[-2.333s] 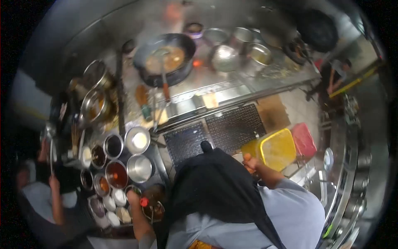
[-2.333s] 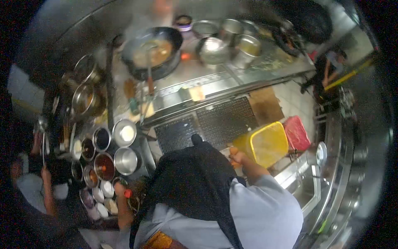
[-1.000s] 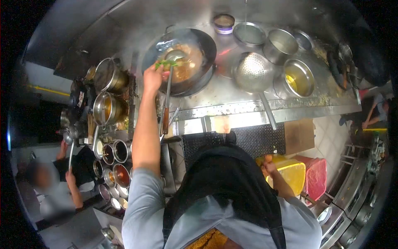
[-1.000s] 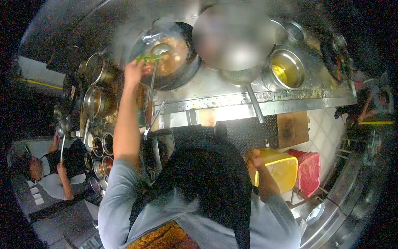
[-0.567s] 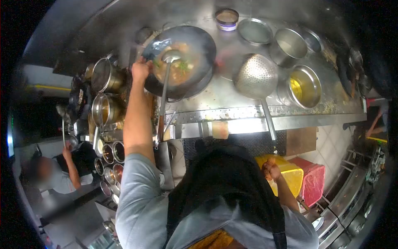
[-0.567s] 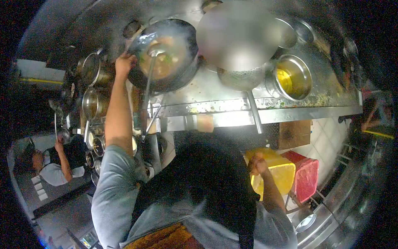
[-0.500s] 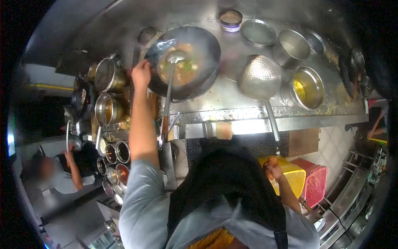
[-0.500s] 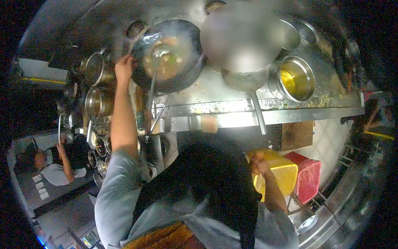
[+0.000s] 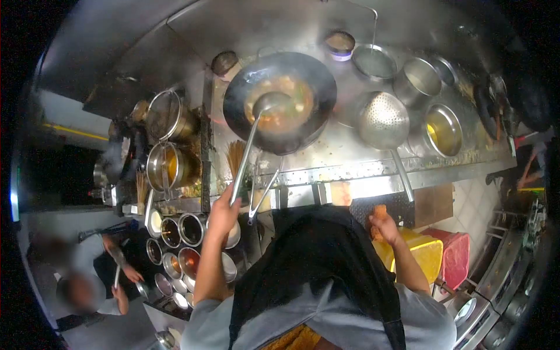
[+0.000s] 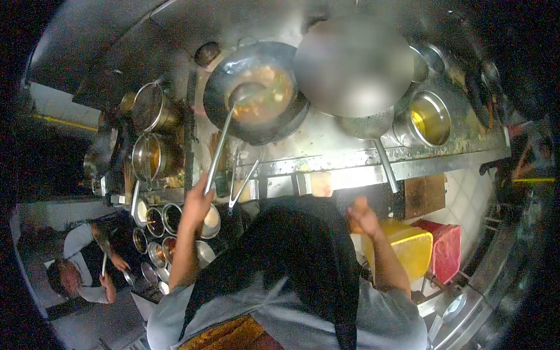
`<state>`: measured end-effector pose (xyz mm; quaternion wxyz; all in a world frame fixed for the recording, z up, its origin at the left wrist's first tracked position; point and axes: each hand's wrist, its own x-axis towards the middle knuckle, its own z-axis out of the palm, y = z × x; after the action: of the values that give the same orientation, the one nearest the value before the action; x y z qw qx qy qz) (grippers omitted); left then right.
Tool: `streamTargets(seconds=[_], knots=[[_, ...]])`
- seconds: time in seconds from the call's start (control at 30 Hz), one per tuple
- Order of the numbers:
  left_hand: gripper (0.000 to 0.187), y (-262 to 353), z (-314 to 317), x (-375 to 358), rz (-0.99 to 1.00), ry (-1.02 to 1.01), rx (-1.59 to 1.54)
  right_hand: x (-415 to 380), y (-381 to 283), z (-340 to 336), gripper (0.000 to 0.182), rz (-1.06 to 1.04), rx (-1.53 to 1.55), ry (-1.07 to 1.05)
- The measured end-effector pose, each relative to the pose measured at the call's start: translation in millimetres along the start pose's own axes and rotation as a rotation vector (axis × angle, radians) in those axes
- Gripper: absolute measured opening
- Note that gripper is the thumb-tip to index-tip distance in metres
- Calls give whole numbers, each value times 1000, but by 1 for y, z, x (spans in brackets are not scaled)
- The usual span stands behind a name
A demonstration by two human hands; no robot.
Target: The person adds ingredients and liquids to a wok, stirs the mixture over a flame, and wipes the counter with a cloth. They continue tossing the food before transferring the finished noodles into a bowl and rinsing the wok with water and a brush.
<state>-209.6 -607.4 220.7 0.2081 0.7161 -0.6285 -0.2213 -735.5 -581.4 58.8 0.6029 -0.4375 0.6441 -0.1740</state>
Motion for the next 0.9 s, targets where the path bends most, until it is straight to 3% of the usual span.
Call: streamTargets(seconds=[0.07,0.17,0.27,0.33,0.43,0.47,0.53,0.63,0.67,0.73,0.8,0.9], knots=[[53,-1,-34,-13,-204,-255,-142,1,4,11,41,-11,19,11],[53,-27,-25,-10,-56,-267,-57,11,20,27,47,-16,0,50],[51,-32,-8,24,-175,-248,14,16,19,32,48,-43,-41,64],[50,-31,12,39,-124,-171,-88,5,3,32,48,-75,-41,61],[53,-13,31,66,-149,77,-23,-12,-7,35,48,-5,132,85],[53,-10,42,76,-147,73,-22,-12,-1,33,46,-18,188,84],[52,-14,74,93,-318,84,-91,-14,12,29,45,-32,241,76],[50,-14,121,83,-169,107,-206,-16,32,26,38,-12,195,173],[50,4,109,75,-164,106,-200,-16,33,23,33,-25,218,137],[51,44,78,59,-397,-202,-580,-16,34,16,29,-43,246,101],[52,50,63,59,-404,-205,-641,-17,34,14,29,-16,245,127],[55,23,66,97,-232,18,-322,-15,36,8,29,-51,262,163]])
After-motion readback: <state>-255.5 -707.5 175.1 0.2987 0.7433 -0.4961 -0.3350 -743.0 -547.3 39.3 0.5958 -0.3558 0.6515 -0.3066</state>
